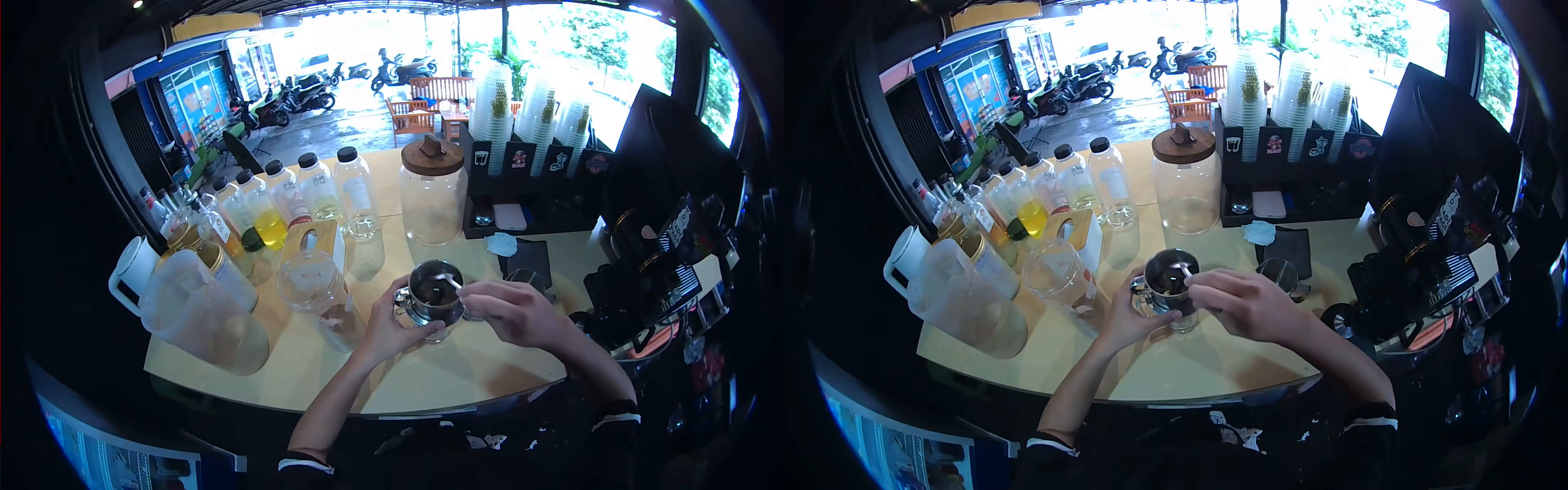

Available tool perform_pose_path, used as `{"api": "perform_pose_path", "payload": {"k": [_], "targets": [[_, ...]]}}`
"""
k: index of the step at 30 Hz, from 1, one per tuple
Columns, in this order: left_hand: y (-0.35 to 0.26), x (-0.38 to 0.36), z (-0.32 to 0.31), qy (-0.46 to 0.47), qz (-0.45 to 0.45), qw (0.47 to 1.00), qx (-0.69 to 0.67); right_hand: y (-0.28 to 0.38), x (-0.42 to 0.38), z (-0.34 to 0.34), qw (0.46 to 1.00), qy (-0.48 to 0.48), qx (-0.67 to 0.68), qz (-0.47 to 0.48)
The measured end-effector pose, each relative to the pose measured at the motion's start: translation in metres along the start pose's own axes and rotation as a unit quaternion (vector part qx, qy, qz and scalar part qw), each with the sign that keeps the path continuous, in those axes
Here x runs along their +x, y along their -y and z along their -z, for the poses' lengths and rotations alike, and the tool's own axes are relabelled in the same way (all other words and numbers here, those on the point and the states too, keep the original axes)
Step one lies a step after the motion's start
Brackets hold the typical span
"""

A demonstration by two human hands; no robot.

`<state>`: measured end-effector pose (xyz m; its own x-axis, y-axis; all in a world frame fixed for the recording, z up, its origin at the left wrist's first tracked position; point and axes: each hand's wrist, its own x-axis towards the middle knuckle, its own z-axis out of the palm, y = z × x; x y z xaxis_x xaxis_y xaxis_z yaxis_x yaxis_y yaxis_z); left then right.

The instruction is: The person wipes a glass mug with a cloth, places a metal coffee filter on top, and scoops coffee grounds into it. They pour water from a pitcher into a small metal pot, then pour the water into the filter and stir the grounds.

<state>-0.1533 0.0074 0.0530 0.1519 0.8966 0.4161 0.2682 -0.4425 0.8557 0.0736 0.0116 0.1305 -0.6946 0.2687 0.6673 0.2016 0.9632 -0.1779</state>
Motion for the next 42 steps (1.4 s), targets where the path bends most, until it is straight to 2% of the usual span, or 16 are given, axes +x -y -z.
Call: {"api": "perform_pose_path", "payload": {"k": [3,5,7,8,11,16,19,21,23,29,31,36,40,42], "targets": [[0.0,0.0,0.001,0.001,0.011,1.0,-0.006,0.007,-0.002,-0.001,1.0,0.016,0.012,-0.008],[-0.006,0.002,0.004,-0.033,-0.051,0.996,0.059,0.007,0.0,0.0,0.999,0.022,0.041,-0.001],[-0.02,0.002,0.005,-0.05,-0.05,0.993,0.09,0.003,0.001,0.002,0.999,0.01,-0.011,0.031],[-0.028,0.002,0.005,-0.062,-0.052,0.99,0.119,-0.001,0.001,0.002,0.999,0.007,-0.03,0.01],[-0.035,0.008,0.004,-0.046,-0.014,0.987,0.15,-0.002,-0.002,-0.005,1.0,-0.008,0.016,0.01],[-0.041,0.016,0.004,-0.014,0.004,0.99,0.142,-0.005,-0.003,-0.002,0.999,-0.004,0.02,0.026],[-0.042,0.02,0.008,0.006,0.024,0.992,0.122,-0.011,-0.008,-0.005,1.0,-0.015,0.008,-0.014],[-0.039,0.023,0.01,0.021,0.03,0.993,0.115,-0.006,-0.008,-0.008,0.999,-0.021,0.019,0.021],[-0.031,0.025,0.012,0.021,-0.019,0.991,0.13,-0.01,-0.013,-0.009,0.999,-0.018,0.01,0.032],[-0.024,0.027,0.016,0.036,-0.049,0.986,0.154,-0.014,-0.013,-0.012,0.997,-0.035,-0.018,0.059],[-0.024,0.027,0.017,0.038,-0.049,0.985,0.159,-0.01,-0.013,-0.012,0.995,-0.026,0.006,0.098],[-0.021,0.027,0.019,0.049,-0.063,0.983,0.162,-0.016,-0.015,-0.008,0.997,-0.046,0.006,0.06],[-0.018,0.027,0.019,0.05,-0.067,0.984,0.158,-0.007,-0.016,-0.009,0.995,-0.02,0.058,0.075],[-0.019,0.026,0.02,0.051,-0.069,0.984,0.157,-0.007,-0.015,-0.008,0.996,-0.049,0.034,0.072]]}}
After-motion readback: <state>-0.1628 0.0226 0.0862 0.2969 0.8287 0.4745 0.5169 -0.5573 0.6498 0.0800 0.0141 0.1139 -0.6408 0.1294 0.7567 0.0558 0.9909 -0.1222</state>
